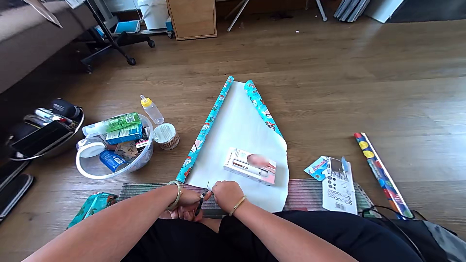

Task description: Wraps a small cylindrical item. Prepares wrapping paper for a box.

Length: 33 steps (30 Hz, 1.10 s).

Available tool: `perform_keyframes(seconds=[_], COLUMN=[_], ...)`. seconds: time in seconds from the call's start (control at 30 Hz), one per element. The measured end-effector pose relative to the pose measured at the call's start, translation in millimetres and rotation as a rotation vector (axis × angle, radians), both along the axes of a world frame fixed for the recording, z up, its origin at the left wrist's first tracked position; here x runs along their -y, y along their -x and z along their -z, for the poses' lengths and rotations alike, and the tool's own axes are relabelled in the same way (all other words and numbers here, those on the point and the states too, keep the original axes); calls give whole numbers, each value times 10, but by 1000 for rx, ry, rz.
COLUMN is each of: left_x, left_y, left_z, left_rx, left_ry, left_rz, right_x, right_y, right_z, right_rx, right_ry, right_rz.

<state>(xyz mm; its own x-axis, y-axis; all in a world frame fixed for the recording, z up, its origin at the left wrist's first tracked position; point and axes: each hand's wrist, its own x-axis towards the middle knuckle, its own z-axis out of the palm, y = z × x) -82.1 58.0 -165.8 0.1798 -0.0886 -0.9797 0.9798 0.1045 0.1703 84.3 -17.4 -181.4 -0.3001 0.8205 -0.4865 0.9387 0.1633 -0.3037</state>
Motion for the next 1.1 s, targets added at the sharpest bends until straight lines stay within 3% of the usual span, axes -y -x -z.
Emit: perform_keyframes(seconds=[0.2,0.37,0.7,0.83,1.0,1.1], left_x=[-9,69,-77,-57,-172,-49], left_y=[-28,-93,111,48,152,39], left_z=[-33,-462,-72,-252,-265,-563], left_rx=[-59,13,-34,-100,90,18], left_ry=[-25,15,56,-118,2,-119], left_rz=[9,-89,-30,-10,-27,-20], right_x=[3,12,16,31,24,26], right_y=[2,5,11,0,1,5], right_z=[3,-20,2,12,-1,-18], right_rx=[13,15,19,-10,4,8], right_ry=[3,-3,-12,-35,-28,-20], right_rz=[-2,-1,10,19,14,14])
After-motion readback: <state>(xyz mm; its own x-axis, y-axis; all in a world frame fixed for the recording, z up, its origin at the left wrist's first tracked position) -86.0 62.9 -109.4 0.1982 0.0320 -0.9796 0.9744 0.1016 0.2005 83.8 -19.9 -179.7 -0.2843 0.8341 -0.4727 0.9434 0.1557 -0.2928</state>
